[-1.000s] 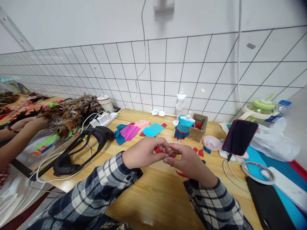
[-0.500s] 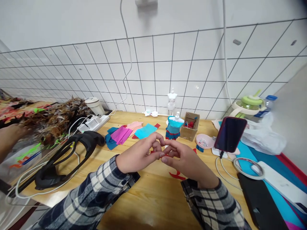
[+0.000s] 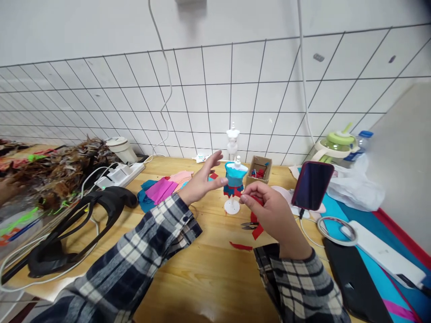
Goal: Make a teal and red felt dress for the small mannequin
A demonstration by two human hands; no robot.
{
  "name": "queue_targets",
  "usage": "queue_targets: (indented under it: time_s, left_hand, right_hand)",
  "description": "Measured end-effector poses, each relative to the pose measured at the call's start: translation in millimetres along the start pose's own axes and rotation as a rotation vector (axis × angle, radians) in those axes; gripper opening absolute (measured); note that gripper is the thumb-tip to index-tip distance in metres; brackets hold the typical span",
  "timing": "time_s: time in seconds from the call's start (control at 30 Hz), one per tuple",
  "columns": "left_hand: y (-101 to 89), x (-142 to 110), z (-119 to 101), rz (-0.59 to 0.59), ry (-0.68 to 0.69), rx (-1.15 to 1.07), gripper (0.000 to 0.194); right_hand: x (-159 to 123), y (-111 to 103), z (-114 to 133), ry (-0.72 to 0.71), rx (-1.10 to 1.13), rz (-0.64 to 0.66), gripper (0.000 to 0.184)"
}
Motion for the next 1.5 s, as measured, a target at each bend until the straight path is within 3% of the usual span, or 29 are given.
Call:
queue_targets:
  time_s: [0.07,0.1,0.23,0.33,0.43,0.63,0.77,0.9,1.03,1.23,1.5]
  left_hand:
    - [8.9,16.4,-0.9,0.091,0.071,-0.056,0.095]
    - [13.2,22.8,-2.2,0.127,0.081,-0.109,0.093]
    - [26.3,31.5,-9.8,0.232,-0.056,-0.242,0.066]
    - [21.2,19.9,-22.6,0.117,-0.151,-0.211,0.055]
    - [15.3,-0.6,-34.7,-0.035,-0.201,-0.109,0.06]
    - [29.6,-26.4,-29.4,-0.066,-0.189,-0.047,0.058]
    - [30.7,-34.0,-23.2,-0.091,-0.176,-0.178,0.048]
    - [29.2,-41.3,-25.6,-0.031,-0.137,-0.342,0.059]
    - [32.0,-45.7,-25.3,0.054,-0.113,-0.272,0.073]
    - [31.6,-45.8,-15.3,-0.001,-0.07,-0.334,0.057]
    - [37.7,-45.5,2.8,-0.005,-0.087,-0.563,0.058]
  right_hand:
    - [0.2,4.3,0.5,-0.009,0.049,0.064,0.011]
    - [0.0,6.2,1.9,-0.011,0.048,0.088,0.011]
    - [-3.6,5.9,16.3,-0.08,-0.047,0.092,0.01]
    - [-10.9,7.3,29.3,-0.14,-0.021,0.164,0.01]
    - [-17.7,10.3,36.6,-0.144,0.046,0.228,0.007]
    - [-13.7,14.5,37.9,-0.207,-0.05,0.135,0.003]
    - [-9.4,13.7,27.0,-0.104,-0.128,-0.025,0.006]
    - [-10.0,12.1,21.5,-0.021,-0.162,-0.155,0.012]
    - [-10.2,12.8,24.9,-0.056,-0.186,-0.176,0.012]
    - [-11.2,10.9,24.0,-0.057,-0.189,-0.193,0.011]
    - [-9.7,9.4,21.8,-0.064,-0.18,-0.151,0.011]
Point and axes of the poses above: each hand's wrist, its own x-axis towards the middle knuckle, its own y-axis out of the palm, z = x × y, the point moved 6 cm from there along x, towards the middle knuckle, and after that the axes turned 4 degrees about z, right-handed, at the moved point
